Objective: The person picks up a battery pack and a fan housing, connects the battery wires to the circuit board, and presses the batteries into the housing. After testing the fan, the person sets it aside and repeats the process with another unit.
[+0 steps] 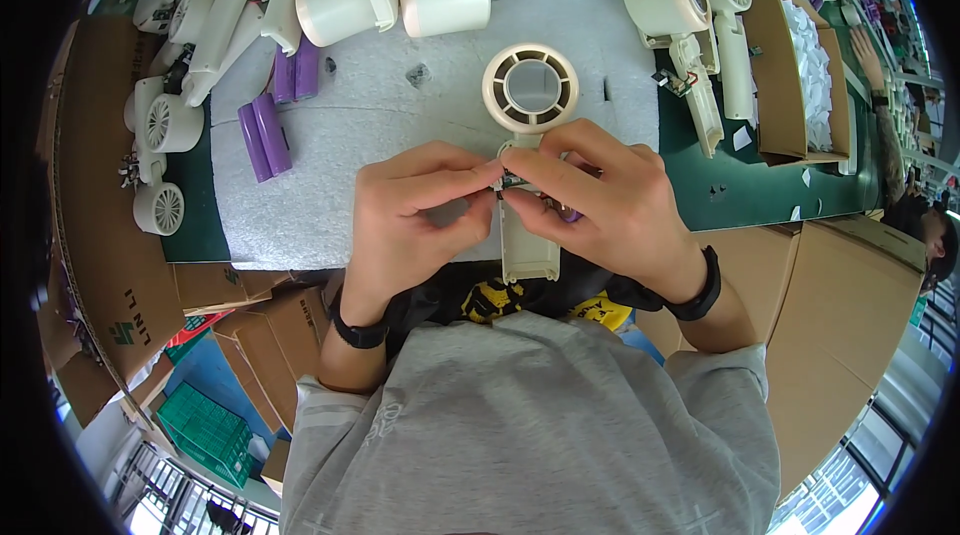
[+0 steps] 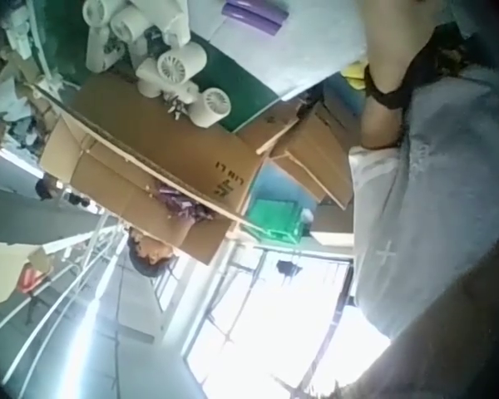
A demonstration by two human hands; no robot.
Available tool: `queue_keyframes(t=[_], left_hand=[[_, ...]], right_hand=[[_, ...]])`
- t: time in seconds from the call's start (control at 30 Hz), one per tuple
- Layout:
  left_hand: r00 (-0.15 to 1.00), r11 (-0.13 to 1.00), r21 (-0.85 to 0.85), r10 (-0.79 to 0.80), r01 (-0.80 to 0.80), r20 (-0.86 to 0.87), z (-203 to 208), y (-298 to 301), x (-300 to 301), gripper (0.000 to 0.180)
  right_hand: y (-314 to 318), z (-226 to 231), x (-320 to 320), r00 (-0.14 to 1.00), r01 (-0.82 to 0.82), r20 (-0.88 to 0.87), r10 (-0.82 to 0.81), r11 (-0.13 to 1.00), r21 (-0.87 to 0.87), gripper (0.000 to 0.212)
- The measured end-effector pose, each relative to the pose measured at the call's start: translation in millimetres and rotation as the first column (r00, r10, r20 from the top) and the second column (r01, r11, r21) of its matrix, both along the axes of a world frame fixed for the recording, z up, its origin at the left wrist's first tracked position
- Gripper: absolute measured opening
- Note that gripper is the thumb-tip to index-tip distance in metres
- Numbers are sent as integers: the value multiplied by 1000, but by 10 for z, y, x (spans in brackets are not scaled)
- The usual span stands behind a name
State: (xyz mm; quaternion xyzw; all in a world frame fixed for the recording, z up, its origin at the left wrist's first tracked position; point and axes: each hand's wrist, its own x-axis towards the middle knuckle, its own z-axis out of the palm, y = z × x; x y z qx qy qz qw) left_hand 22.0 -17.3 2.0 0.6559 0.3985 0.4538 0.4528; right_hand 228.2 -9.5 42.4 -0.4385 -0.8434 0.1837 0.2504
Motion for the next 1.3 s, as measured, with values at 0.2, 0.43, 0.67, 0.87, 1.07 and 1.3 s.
queue_keyframes(t=[0.2,0.43,0.67,0.87,1.07,1.3], left_hand=[[999,999,40,22,-21,-43,-1,-20,-2,32],[998,991,122,60,-57,-27,-56,-14,49,33],[989,992,38,120,-118,-85,6,-27,192,46],[986,997,46,64,-57,-152,-12,-45,174,47],[992,1000,-3,-16,16,-127,58,-13,114,49],[992,991,-128,-48,33,-118,66,-3,74,50]], right_hand=[[-13,-19,-23,1000,14,-23,-14,1000,9,38],[-27,-41,-64,984,89,-152,-97,994,-60,32],[-89,-3,-140,942,253,-177,-286,949,-186,23],[-150,-11,-149,922,330,-162,-352,932,-148,20],[-155,-1,-84,954,257,-115,-276,954,-153,19],[-177,-19,-116,961,244,-105,-255,963,-111,18]])
